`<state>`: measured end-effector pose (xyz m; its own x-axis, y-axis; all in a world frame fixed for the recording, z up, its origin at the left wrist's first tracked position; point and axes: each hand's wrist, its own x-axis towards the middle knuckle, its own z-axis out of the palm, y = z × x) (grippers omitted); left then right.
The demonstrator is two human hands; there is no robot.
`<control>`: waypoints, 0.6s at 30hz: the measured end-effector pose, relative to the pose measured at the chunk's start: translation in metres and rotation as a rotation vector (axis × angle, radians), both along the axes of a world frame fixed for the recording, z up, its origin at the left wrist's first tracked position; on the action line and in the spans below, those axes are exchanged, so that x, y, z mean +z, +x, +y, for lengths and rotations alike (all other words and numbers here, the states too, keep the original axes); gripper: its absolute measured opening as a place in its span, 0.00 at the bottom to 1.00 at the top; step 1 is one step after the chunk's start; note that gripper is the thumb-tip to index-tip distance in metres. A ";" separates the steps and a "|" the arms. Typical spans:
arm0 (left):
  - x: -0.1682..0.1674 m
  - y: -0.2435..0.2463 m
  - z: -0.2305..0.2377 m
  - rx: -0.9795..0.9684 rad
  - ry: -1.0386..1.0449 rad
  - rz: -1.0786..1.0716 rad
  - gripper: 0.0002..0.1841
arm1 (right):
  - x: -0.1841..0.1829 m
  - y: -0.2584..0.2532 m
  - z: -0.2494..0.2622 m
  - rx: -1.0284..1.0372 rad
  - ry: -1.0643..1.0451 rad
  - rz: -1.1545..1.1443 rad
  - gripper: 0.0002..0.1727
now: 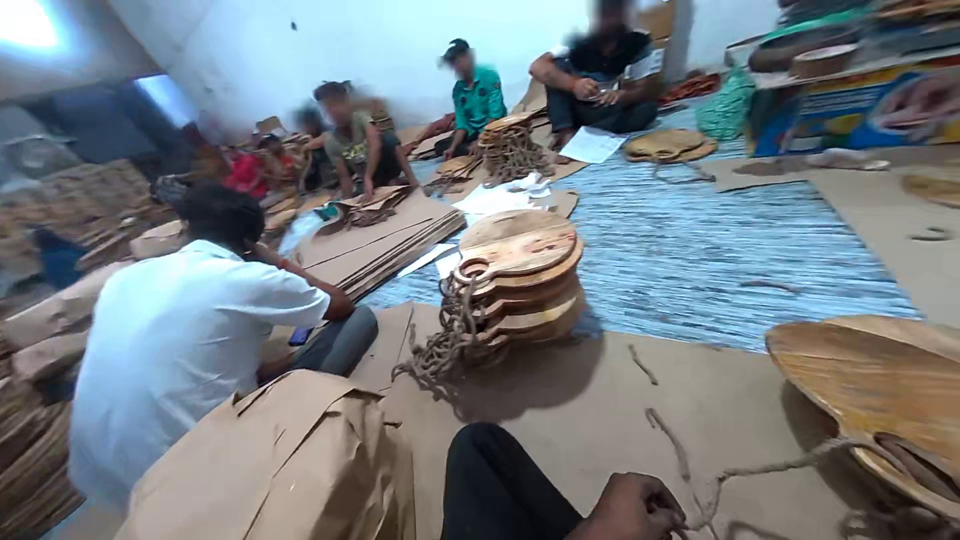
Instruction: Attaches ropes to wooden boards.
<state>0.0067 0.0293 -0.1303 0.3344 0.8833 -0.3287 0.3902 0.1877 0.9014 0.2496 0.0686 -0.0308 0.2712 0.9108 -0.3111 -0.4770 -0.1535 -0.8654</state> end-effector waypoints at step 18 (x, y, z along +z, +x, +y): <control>0.001 -0.001 -0.008 0.167 0.045 -0.042 0.13 | -0.110 0.037 0.055 -0.185 -0.135 0.163 0.20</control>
